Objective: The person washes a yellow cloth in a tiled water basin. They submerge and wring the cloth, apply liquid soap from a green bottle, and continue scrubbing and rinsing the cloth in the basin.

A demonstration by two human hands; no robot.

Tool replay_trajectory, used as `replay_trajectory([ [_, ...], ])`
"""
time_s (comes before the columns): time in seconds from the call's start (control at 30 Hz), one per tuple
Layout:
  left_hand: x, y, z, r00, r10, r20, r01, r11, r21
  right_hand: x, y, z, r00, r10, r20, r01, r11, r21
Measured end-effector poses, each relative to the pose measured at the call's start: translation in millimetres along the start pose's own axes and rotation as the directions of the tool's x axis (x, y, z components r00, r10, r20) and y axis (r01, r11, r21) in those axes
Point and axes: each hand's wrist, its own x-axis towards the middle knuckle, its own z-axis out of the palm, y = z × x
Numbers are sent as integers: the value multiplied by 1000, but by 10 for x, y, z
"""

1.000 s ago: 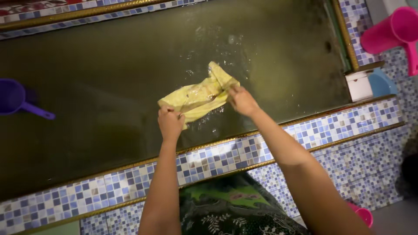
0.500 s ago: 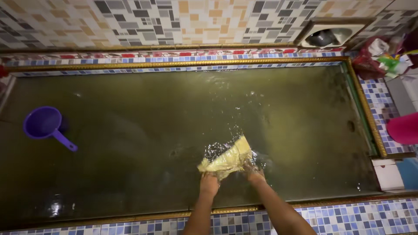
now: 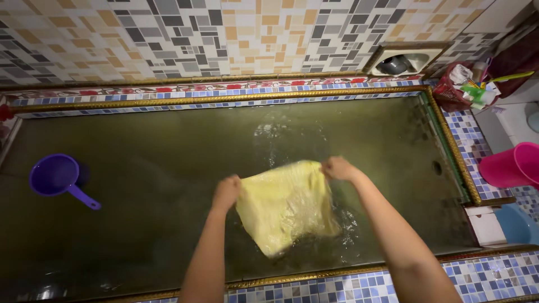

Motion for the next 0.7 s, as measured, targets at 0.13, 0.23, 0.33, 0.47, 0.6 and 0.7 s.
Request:
replay_trajectory([
  [0.13, -273, 615, -278, 842, -207, -498, 264, 964, 44, -63, -538, 84, 735, 52, -676, -44, 999, 29],
  [0.23, -398, 978, -15, 976, -177, -127, 201, 956, 212, -95, -1010, 505, 935, -49, -352, 12, 994, -108],
  [0.33, -590, 868, 362, 992, -124, -13, 122, 940, 317, -71, -1316, 821, 995, 39, -97, -55, 983, -173],
  [0.47, -571, 343, 1060, 971, -208, 119, 145, 906, 398, 246, -1160, 1426, 996, 85, -30, -90, 961, -261],
  [0.6, -741, 58, 1561, 841, -415, 346, 329, 901, 282, 325, -1023, 2032, 993, 98, 62, -78, 962, -261],
  [0.7, -922, 33, 1686, 876, -374, 304, 350, 927, 131, 162, -1001, 2227, 975, 95, 201, -64, 986, -154],
])
